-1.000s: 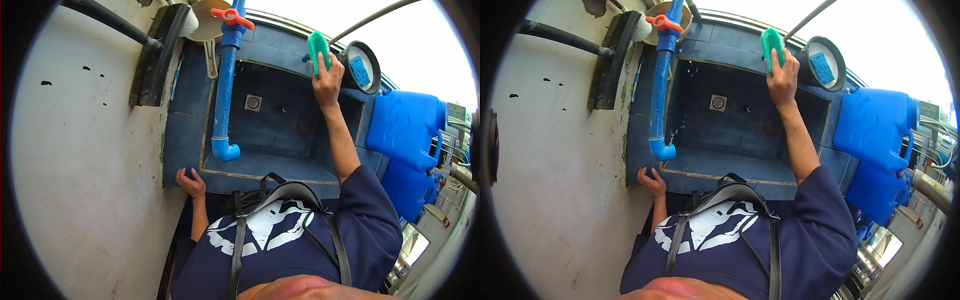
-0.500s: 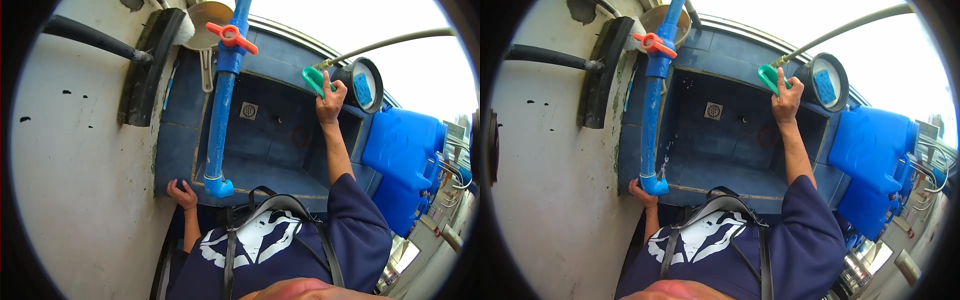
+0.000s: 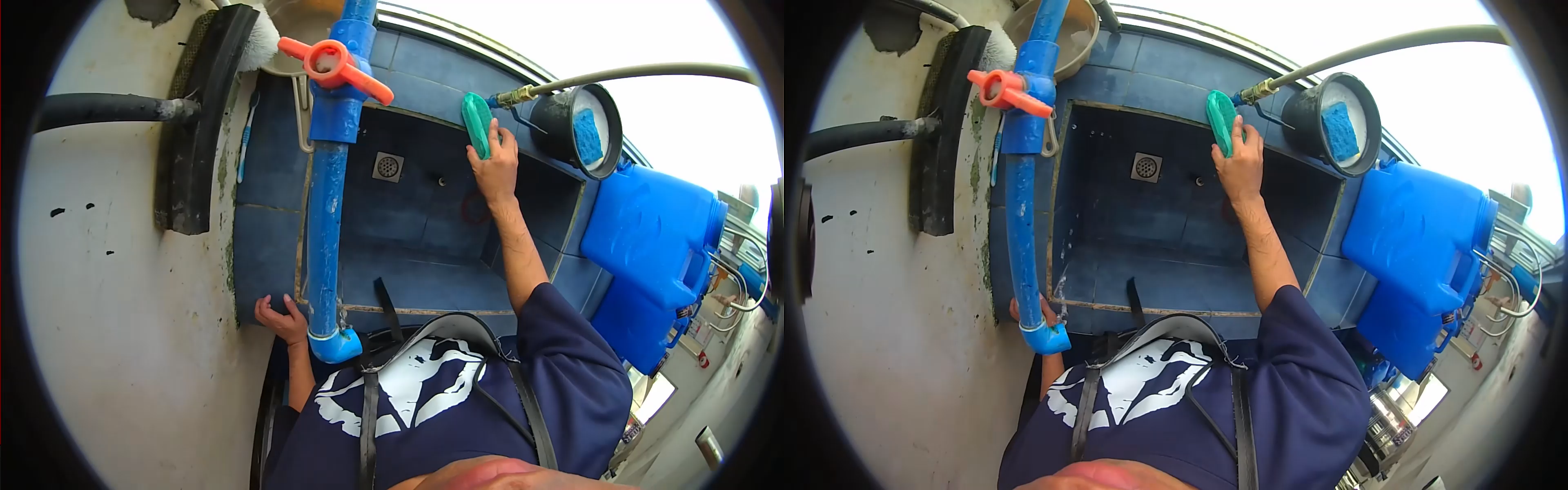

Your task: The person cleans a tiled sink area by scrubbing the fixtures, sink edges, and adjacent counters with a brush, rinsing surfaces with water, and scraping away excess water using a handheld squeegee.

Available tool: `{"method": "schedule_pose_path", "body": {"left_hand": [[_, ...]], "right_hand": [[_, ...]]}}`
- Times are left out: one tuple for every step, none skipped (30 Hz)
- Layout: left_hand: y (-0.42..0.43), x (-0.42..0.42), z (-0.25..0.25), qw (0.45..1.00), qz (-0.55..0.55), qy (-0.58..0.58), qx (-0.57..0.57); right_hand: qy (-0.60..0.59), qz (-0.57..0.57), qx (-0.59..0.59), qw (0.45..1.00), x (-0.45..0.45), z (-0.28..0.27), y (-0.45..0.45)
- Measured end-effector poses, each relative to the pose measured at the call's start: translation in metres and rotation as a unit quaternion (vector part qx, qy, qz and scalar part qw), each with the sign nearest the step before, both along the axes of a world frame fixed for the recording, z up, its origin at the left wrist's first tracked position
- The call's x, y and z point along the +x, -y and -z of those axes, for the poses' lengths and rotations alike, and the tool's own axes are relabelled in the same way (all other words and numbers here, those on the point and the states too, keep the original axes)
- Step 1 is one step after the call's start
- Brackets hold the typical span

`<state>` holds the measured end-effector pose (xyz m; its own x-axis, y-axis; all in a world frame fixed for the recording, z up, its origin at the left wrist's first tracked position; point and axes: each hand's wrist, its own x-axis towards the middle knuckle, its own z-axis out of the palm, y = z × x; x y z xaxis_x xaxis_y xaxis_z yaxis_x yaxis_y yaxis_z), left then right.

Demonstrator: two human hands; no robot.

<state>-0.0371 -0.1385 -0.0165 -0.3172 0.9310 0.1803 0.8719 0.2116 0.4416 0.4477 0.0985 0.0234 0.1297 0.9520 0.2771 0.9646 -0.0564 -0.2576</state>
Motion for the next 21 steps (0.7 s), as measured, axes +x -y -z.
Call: {"method": "schedule_pose_path", "body": {"left_hand": [[0.002,-0.001,-0.002,1.0,-0.001,0.016,-0.011],[0.003,-0.004,-0.002,1.0,0.001,0.018,-0.014],[0.005,-0.005,0.0,1.0,0.005,0.008,-0.021],[0.005,-0.005,0.0,1.0,0.008,-0.001,-0.029],[0.005,-0.006,0.001,0.999,0.008,0.004,-0.032],[0.004,-0.005,0.0,0.999,0.02,-0.016,-0.032],[0.003,-0.004,-0.002,0.998,0.033,-0.037,-0.031],[0.005,-0.004,-0.005,0.998,0.033,-0.034,-0.033],[0.004,-0.005,-0.006,0.999,0.036,-0.031,-0.027],[0.001,-0.004,-0.003,0.999,0.035,-0.03,-0.018],[-0.002,-0.002,0.001,0.999,0.031,-0.029,-0.017],[-0.001,-0.002,0.004,0.999,0.023,-0.026,0.005],[0.002,-0.004,0.005,0.999,0.018,-0.023,0.026],[0.007,-0.006,0.005,0.999,0.02,-0.023,0.02],[0.007,-0.006,0.006,0.999,0.024,-0.026,0.028],[0.003,-0.006,0.009,0.998,0.027,-0.029,0.04],[0.001,-0.007,0.01,0.998,0.023,-0.03,0.042],[-0.001,-0.004,0.005,0.999,0.018,-0.026,0.028],[0.0,-0.003,0.0,1.0,0.014,-0.022,0.01],[0.003,-0.005,-0.003,1.0,0.017,-0.024,0.004],[0.004,-0.006,-0.003,1.0,0.02,-0.019,0.009]], "right_hand": [[0.002,0.001,-0.004,1.0,-0.002,-0.011,-0.001],[0.016,-0.04,0.039,0.998,-0.004,-0.024,-0.005],[0.032,-0.083,0.083,0.993,-0.006,-0.04,-0.011],[0.057,-0.093,0.158,0.982,-0.009,-0.058,-0.016],[0.069,-0.079,0.228,0.968,-0.004,-0.06,-0.021],[0.089,-0.046,0.211,0.972,0.001,-0.06,-0.025],[0.109,-0.011,0.193,0.975,0.003,-0.06,-0.026],[0.124,-0.017,0.116,0.985,0.002,-0.057,-0.023],[0.14,-0.02,0.04,0.989,0.002,-0.052,-0.021],[0.143,-0.026,0.044,0.988,0.004,-0.047,-0.021],[0.143,-0.03,0.046,0.988,0.008,-0.045,-0.027],[0.148,-0.029,0.116,0.982,0.012,-0.043,-0.031],[0.151,-0.026,0.184,0.971,0.013,-0.041,-0.031],[0.156,-0.02,0.141,0.977,0.007,-0.037,-0.026],[0.182,-0.021,0.054,0.982,0.0,-0.034,-0.023],[0.167,-0.018,0.079,0.983,-0.001,-0.039,-0.022],[0.149,-0.017,0.105,0.983,-0.003,-0.043,-0.022],[0.159,-0.007,0.172,0.972,0.001,-0.048,-0.029],[0.167,0.006,0.236,0.957,0.003,-0.053,-0.032],[0.167,0.014,0.152,0.974,-0.001,-0.055,-0.026],[0.193,-0.015,0.052,0.98,-0.005,-0.059,-0.025]]}}
